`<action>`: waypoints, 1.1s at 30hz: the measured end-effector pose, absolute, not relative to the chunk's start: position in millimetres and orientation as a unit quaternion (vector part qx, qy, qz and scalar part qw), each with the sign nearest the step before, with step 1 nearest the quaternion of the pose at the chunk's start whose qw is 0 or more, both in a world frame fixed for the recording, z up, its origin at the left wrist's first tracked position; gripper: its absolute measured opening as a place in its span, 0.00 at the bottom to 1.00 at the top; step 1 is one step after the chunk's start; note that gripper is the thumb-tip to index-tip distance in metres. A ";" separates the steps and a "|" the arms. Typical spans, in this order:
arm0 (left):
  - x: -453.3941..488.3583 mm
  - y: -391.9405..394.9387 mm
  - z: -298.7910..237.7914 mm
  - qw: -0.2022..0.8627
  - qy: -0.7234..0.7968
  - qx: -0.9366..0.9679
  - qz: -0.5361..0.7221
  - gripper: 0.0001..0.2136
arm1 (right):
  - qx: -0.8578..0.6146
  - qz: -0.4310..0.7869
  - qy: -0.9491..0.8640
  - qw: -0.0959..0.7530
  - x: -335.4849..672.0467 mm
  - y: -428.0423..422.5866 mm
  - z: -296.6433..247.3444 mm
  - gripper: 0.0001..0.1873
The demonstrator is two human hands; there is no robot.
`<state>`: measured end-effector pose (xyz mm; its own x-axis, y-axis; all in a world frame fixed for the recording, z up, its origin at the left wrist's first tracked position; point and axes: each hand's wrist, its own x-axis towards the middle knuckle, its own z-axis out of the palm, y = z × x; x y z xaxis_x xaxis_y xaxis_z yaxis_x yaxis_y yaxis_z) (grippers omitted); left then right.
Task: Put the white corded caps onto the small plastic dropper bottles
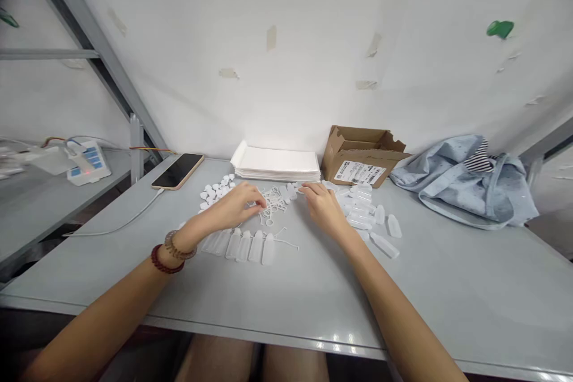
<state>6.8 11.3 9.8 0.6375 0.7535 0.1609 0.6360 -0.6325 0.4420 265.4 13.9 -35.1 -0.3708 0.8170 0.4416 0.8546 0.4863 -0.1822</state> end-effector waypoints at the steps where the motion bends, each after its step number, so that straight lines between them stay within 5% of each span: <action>1: 12.1 7.2 8.8 0.169 0.379 0.898 0.145 0.10 | -0.504 -0.045 -0.833 0.223 263.1 14.8 -36.2 0.20; 18: 23.2 -0.2 -3.1 0.141 0.340 0.925 0.098 0.08 | -0.464 -0.084 -0.875 0.108 234.4 34.7 -18.6 0.26; 33: 20.5 9.8 -0.5 0.142 0.369 0.822 0.409 0.04 | -0.418 -0.080 -0.903 0.055 222.8 41.1 -6.2 0.18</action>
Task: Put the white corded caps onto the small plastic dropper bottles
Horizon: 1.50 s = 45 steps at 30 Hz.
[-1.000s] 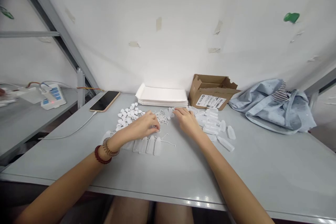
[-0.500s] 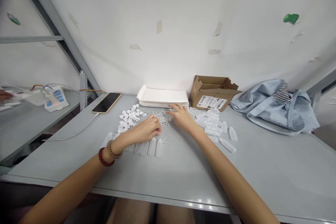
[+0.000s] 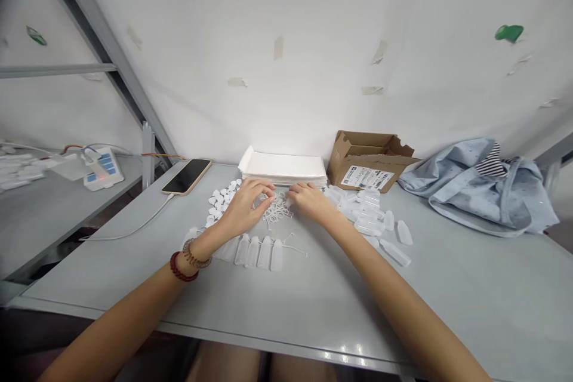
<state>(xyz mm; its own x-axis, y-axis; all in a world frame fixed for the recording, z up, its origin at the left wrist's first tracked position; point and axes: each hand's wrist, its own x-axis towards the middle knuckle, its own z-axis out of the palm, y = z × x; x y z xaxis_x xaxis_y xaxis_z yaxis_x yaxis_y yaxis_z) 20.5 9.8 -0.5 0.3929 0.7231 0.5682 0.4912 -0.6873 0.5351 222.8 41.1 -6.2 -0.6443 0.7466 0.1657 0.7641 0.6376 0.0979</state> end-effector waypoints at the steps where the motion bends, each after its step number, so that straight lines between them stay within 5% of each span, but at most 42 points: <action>1: 21.0 8.8 0.1 0.138 0.359 0.826 0.413 0.04 | -0.422 -0.084 -0.900 0.064 224.3 37.9 -4.3 0.18; 11: 30.7 -6.4 6.6 0.149 0.300 0.814 0.474 0.03 | -0.403 0.038 -0.847 0.344 224.2 -20.4 -6.3 0.12; 23: 35.5 -14.4 12.5 0.229 0.348 0.780 0.467 0.04 | -0.441 0.200 -0.776 0.404 215.2 -36.5 -7.3 0.11; 32: 19.7 -6.3 22.8 0.606 0.377 0.626 0.314 0.12 | -0.413 0.375 -0.733 0.389 203.2 -49.5 -3.7 0.19; 45: 20.5 -6.5 23.6 0.521 0.433 0.642 0.359 0.19 | -0.367 0.550 -0.599 0.452 204.9 -45.7 2.5 0.19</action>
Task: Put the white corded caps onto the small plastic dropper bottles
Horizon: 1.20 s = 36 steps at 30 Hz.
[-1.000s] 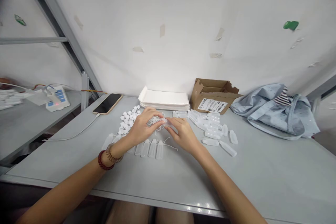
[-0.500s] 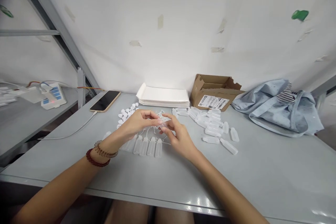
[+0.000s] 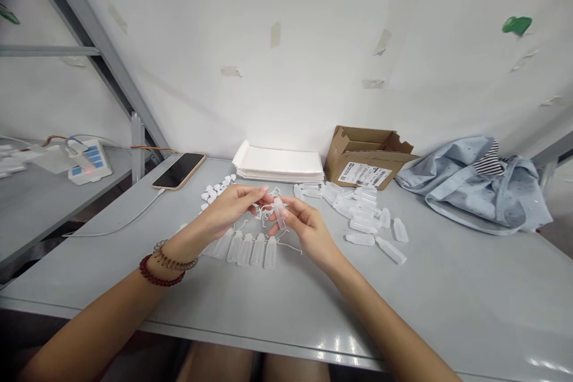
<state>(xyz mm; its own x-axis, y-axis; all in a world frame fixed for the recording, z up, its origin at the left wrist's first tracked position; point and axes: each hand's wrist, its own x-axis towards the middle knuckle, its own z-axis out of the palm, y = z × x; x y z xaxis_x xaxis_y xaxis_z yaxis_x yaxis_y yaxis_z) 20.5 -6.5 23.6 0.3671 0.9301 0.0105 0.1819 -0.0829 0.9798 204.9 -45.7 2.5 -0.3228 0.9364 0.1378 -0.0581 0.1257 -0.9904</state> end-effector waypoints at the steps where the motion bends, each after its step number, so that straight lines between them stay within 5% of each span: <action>1: 20.8 -6.8 24.5 0.500 0.435 0.650 0.371 0.18 | -0.362 0.572 -0.575 0.460 205.8 -44.8 2.6 0.19; 7: 26.0 -14.7 30.0 0.360 0.396 0.754 0.382 0.10 | -0.349 0.600 -0.541 0.475 207.2 -44.0 3.0 0.18; 19: 29.2 -18.5 22.8 0.323 0.407 0.738 0.431 0.13 | -0.361 0.632 -0.539 0.424 209.6 -48.1 10.4 0.27; 26: 24.5 -8.1 21.5 0.589 0.377 0.575 0.425 0.12 | -0.376 0.552 -0.610 0.427 207.2 -48.6 4.9 0.23; 36: 26.6 -11.9 17.0 0.715 0.343 0.482 0.371 0.11 | -0.382 0.422 -0.708 0.418 205.3 -52.2 1.2 0.20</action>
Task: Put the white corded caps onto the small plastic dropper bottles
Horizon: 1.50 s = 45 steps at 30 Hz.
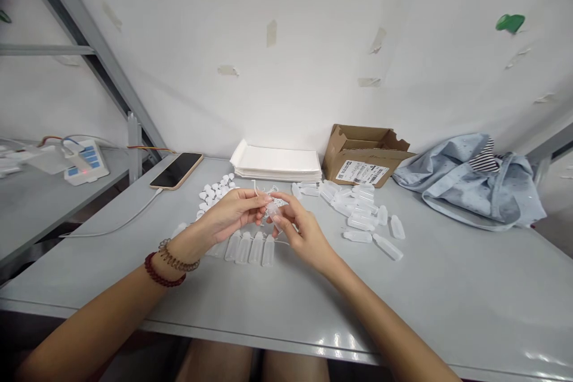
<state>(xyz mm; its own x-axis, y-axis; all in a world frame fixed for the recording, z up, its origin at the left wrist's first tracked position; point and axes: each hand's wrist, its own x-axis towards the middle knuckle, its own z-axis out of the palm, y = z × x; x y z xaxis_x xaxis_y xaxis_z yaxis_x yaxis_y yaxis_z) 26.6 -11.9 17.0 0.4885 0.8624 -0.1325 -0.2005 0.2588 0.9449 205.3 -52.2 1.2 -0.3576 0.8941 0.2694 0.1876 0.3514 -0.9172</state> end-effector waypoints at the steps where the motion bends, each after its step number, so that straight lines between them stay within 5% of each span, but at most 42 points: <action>1: 26.7 -11.2 16.0 0.728 0.340 0.469 0.367 0.11 | -0.385 0.401 -0.716 0.422 205.1 -52.2 -0.2 0.20; 8: 32.5 -13.4 15.3 0.737 0.365 0.446 0.354 0.14 | -0.383 0.322 -0.715 0.488 203.3 -51.6 -6.1 0.15; 12: 36.7 -20.8 18.6 0.462 0.493 0.593 0.438 0.17 | -0.415 0.243 -0.704 0.522 202.8 -52.4 -7.4 0.13; 15: 38.9 -26.7 15.8 0.234 0.398 0.757 0.463 0.14 | -0.453 0.192 -0.679 0.544 203.0 -52.9 -7.7 0.12; 23: 45.2 -36.2 -1.6 -0.033 0.284 0.878 0.383 0.20 | -0.493 0.304 -0.594 0.558 193.8 -59.6 -8.1 0.13; 31: 39.6 -28.6 6.4 0.079 0.252 0.866 0.424 0.20 | -0.523 0.137 -0.670 0.508 210.2 -52.9 10.7 0.12; 37: 38.5 -29.0 9.7 0.125 0.207 0.875 0.419 0.26 | -0.438 0.467 -0.603 0.476 228.4 -43.2 23.3 0.13; 45: 39.4 -28.0 4.6 0.086 0.228 0.886 0.395 0.27 | -0.436 0.507 -0.625 0.402 233.7 -44.9 27.4 0.13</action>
